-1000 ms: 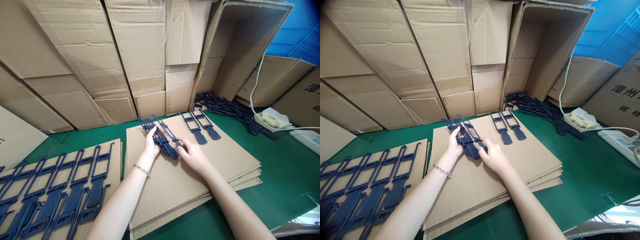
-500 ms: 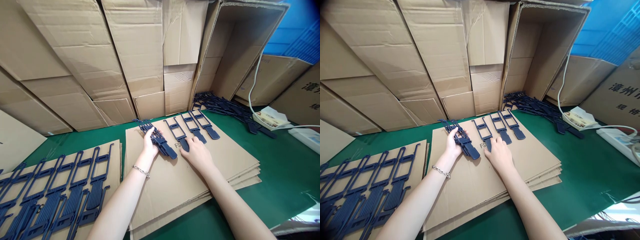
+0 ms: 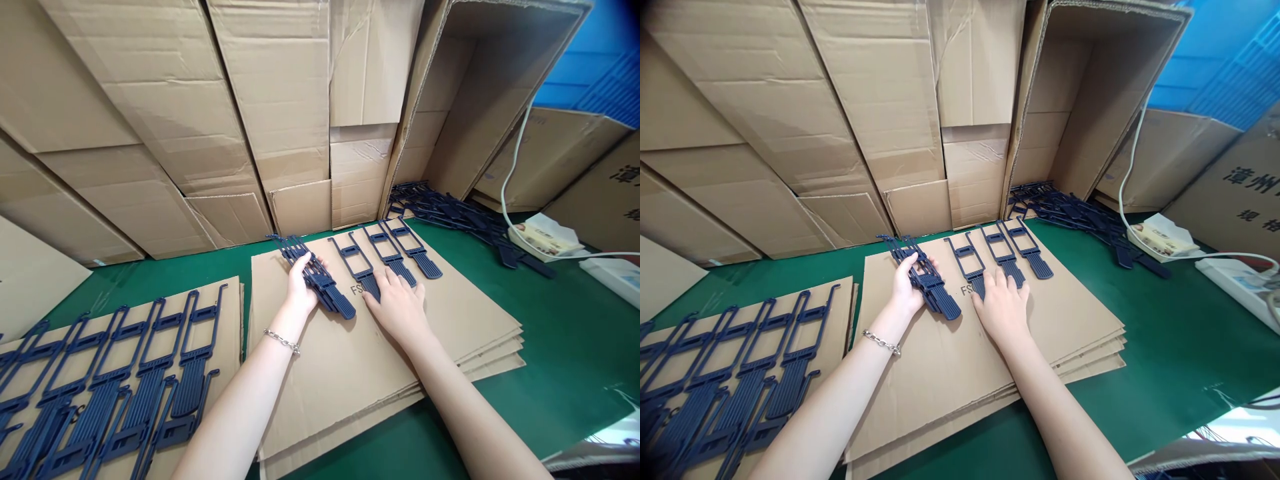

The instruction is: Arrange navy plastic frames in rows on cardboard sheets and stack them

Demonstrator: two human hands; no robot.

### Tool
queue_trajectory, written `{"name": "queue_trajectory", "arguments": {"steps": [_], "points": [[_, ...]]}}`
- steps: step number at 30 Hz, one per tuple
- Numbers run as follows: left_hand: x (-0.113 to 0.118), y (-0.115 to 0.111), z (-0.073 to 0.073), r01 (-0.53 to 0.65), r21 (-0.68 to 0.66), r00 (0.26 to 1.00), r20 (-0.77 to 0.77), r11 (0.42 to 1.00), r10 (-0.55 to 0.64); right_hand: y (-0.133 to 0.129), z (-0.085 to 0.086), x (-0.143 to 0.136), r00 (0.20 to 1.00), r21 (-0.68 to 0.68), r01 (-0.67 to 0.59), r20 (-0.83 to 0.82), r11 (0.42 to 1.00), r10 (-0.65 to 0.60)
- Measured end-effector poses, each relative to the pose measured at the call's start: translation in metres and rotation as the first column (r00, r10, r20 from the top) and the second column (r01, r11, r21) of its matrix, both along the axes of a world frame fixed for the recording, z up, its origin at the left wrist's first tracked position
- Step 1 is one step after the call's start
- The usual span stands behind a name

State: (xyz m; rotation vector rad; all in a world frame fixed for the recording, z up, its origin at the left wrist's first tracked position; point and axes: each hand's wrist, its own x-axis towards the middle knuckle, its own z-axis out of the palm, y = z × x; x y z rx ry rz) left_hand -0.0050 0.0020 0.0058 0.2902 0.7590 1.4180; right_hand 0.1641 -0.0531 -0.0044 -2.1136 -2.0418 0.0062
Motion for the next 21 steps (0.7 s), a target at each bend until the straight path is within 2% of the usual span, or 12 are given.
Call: {"name": "queue_trajectory", "arguments": {"steps": [7,13,21], "points": [[0.0001,0.0003,-0.0007,0.007,0.014,1.000,0.022,1.000,-0.007,-0.0011,-0.0023,-0.0018,0.999,0.067,-0.004,0.045,0.998,0.000],[0.0000,0.0002,-0.0004,0.003,0.014,1.000,0.022,1.000,-0.004,0.0006,0.0007,-0.0004,0.991,0.023,-0.096,-0.090,0.995,0.098],[0.0009,-0.0014,0.0008,0.022,-0.005,1.000,0.008,1.000,-0.022,0.0060,-0.0026,0.0047,0.982,0.040,-0.069,-0.172,0.997,0.075]]}}
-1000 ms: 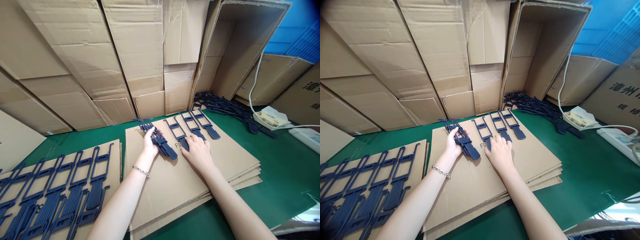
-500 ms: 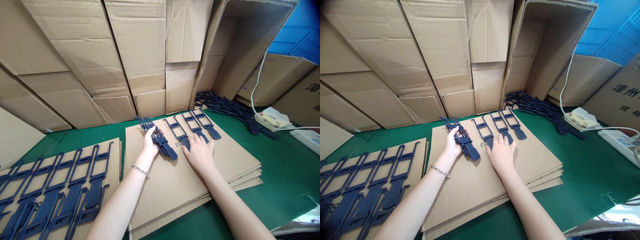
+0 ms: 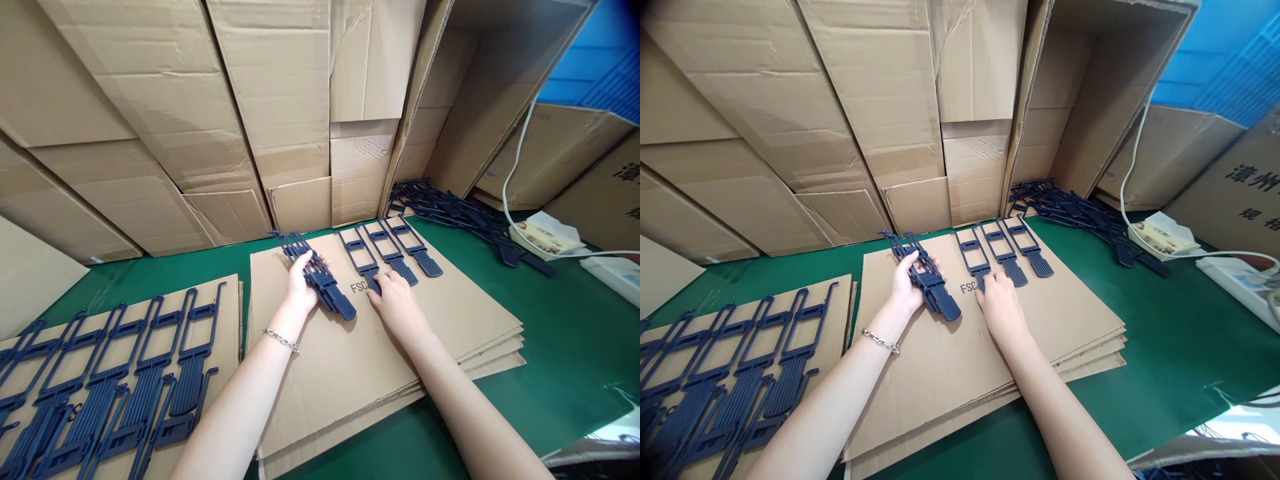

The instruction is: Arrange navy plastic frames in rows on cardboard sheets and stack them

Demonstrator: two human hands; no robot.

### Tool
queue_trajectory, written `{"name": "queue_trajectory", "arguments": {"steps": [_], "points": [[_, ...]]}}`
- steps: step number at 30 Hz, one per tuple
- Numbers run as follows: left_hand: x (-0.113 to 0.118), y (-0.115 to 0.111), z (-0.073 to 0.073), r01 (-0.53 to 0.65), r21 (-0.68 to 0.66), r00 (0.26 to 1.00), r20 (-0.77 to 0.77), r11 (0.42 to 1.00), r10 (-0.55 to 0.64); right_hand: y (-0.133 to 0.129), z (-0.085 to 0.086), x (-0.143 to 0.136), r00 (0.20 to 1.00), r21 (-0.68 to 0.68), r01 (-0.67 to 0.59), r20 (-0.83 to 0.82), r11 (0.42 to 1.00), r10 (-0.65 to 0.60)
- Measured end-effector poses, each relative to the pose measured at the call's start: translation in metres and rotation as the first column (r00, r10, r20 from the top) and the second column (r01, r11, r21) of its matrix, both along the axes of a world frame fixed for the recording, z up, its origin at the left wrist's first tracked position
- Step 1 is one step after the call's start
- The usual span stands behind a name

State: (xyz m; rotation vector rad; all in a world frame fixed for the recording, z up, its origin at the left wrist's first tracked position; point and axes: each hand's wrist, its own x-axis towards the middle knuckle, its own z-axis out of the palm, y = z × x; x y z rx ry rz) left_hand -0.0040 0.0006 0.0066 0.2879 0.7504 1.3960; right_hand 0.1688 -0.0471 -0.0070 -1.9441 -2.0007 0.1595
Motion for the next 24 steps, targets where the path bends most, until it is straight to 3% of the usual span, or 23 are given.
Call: {"name": "queue_trajectory", "arguments": {"steps": [12,18,21,24], "points": [[0.000,-0.001,0.000,0.040,0.009,0.999,0.006,0.999,-0.040,0.002,-0.006,-0.002,0.999,0.034,-0.007,0.041,0.999,0.006],[0.000,-0.004,0.004,0.087,0.023,0.996,0.017,0.996,-0.088,-0.014,0.015,-0.010,0.983,0.337,-0.086,-0.123,0.938,0.134],[0.000,-0.004,0.004,0.085,0.030,0.996,0.028,0.996,-0.085,-0.023,0.024,-0.017,0.949,0.155,-0.203,-0.211,0.967,0.234],[-0.001,-0.003,0.003,0.080,0.056,0.996,0.032,0.995,-0.082,-0.027,0.026,-0.022,0.915,-0.022,-0.321,-0.266,0.947,0.304]]}}
